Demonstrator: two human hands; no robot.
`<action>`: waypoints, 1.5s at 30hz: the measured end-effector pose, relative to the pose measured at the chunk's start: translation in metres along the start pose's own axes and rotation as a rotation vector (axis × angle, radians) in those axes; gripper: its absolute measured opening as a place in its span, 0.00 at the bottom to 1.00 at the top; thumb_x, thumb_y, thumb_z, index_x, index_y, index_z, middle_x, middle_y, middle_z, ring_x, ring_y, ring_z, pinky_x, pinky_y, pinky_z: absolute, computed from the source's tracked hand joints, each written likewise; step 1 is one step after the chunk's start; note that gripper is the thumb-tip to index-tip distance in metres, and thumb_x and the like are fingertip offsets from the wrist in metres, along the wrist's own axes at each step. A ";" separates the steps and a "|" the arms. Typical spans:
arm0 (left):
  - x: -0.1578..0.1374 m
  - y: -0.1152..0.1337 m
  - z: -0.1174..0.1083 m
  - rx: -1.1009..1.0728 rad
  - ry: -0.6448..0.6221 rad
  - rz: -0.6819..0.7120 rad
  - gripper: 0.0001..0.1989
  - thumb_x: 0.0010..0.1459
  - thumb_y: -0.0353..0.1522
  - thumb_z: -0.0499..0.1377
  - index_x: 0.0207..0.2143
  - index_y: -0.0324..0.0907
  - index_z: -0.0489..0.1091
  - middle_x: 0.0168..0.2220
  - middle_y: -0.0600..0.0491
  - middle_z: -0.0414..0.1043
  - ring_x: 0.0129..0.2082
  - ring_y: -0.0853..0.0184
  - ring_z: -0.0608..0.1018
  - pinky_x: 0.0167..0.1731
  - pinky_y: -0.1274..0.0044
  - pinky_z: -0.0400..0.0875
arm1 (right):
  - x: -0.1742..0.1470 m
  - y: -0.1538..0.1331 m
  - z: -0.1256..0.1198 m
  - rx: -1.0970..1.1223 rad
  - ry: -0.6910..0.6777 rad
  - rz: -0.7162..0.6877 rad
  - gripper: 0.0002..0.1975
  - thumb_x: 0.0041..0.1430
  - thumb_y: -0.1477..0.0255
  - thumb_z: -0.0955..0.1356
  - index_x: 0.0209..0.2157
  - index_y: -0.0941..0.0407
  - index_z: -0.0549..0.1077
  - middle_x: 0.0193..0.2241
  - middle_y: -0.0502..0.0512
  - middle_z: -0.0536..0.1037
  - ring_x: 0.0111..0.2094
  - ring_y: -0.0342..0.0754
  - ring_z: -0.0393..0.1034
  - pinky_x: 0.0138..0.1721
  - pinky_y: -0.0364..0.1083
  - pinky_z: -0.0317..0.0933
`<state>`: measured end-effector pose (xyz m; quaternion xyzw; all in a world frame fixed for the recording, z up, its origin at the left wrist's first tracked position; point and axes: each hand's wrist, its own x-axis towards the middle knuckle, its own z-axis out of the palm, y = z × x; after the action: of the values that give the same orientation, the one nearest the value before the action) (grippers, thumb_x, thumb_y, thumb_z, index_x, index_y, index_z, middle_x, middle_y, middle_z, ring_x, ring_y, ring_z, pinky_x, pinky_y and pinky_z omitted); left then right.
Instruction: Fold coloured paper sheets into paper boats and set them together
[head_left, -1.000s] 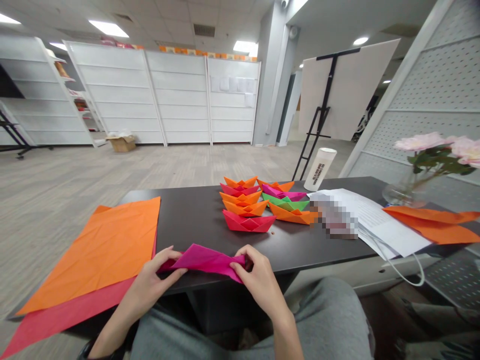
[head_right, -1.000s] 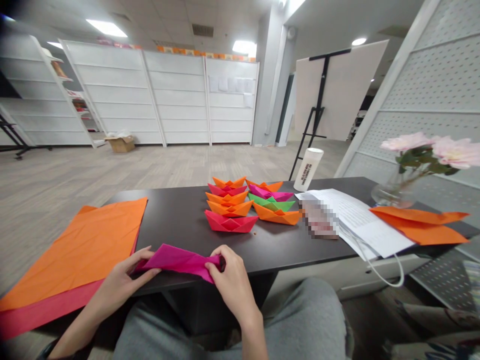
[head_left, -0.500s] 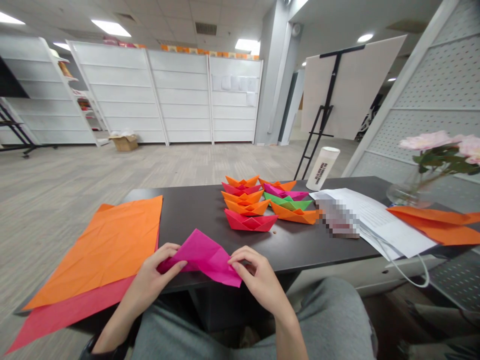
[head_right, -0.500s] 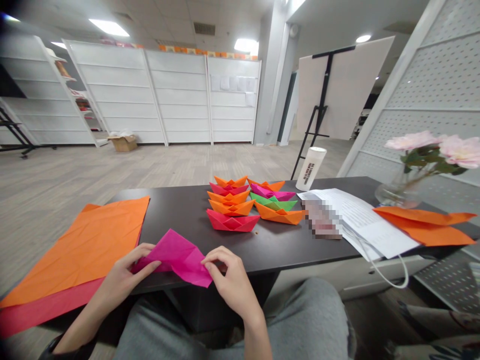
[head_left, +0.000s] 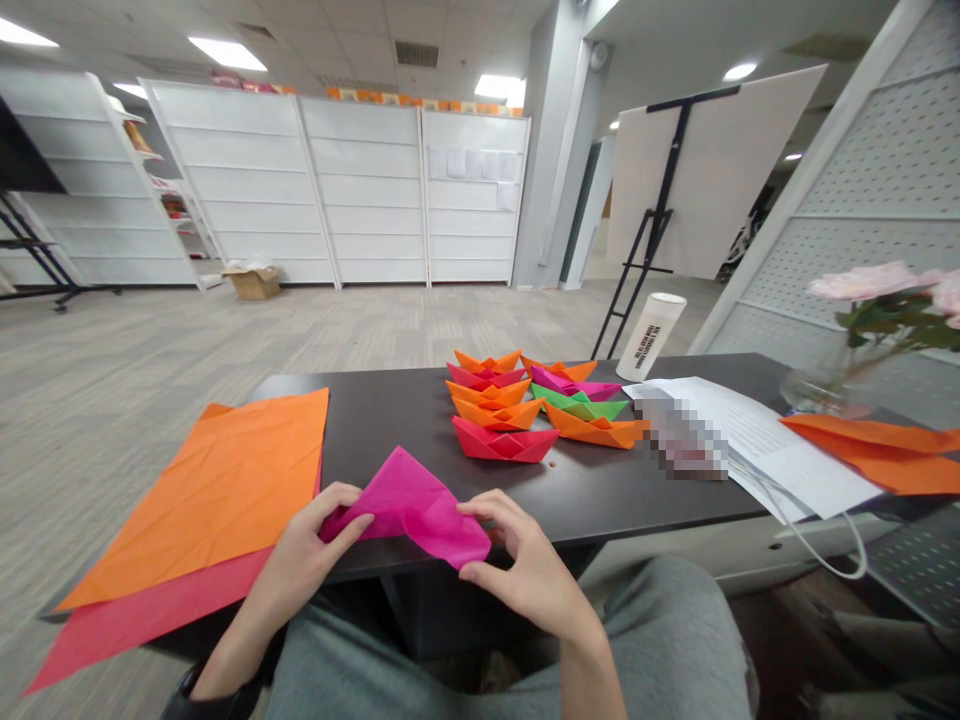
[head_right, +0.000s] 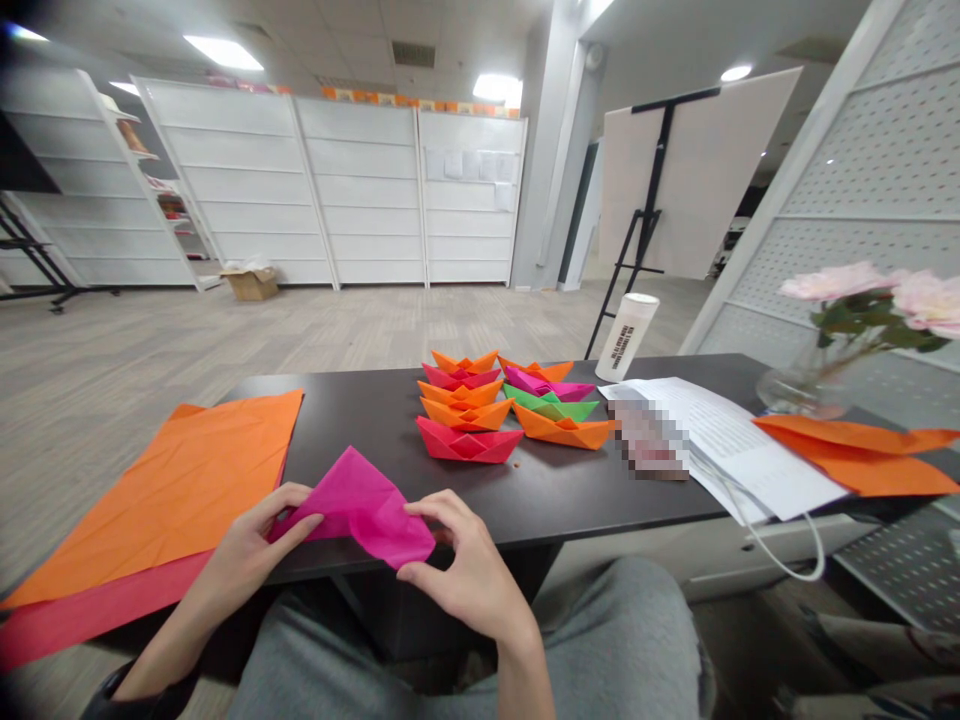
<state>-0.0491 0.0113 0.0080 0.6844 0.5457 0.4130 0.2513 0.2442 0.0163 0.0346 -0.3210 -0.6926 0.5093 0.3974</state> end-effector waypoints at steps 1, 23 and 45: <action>0.000 -0.001 0.000 0.004 0.009 0.005 0.09 0.62 0.41 0.59 0.38 0.46 0.73 0.40 0.54 0.74 0.43 0.61 0.76 0.45 0.74 0.69 | 0.001 0.001 0.002 0.025 -0.014 0.006 0.30 0.46 0.79 0.77 0.53 0.49 0.75 0.49 0.54 0.70 0.50 0.50 0.69 0.50 0.46 0.66; -0.002 -0.007 -0.003 -0.075 -0.001 0.035 0.08 0.63 0.39 0.60 0.39 0.45 0.72 0.41 0.52 0.72 0.44 0.62 0.74 0.46 0.73 0.67 | 0.019 0.027 0.018 0.315 0.414 0.075 0.14 0.59 0.63 0.71 0.41 0.52 0.63 0.25 0.42 0.69 0.23 0.40 0.68 0.27 0.41 0.65; -0.002 -0.006 -0.002 -0.012 0.059 0.057 0.09 0.61 0.41 0.61 0.37 0.45 0.73 0.39 0.52 0.74 0.42 0.61 0.76 0.45 0.73 0.69 | 0.016 0.016 0.014 -0.004 0.320 0.054 0.16 0.59 0.66 0.71 0.48 0.54 0.77 0.44 0.57 0.76 0.43 0.51 0.74 0.43 0.47 0.73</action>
<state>-0.0544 0.0108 0.0042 0.6856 0.5308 0.4434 0.2272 0.2249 0.0277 0.0199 -0.4176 -0.6125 0.4607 0.4881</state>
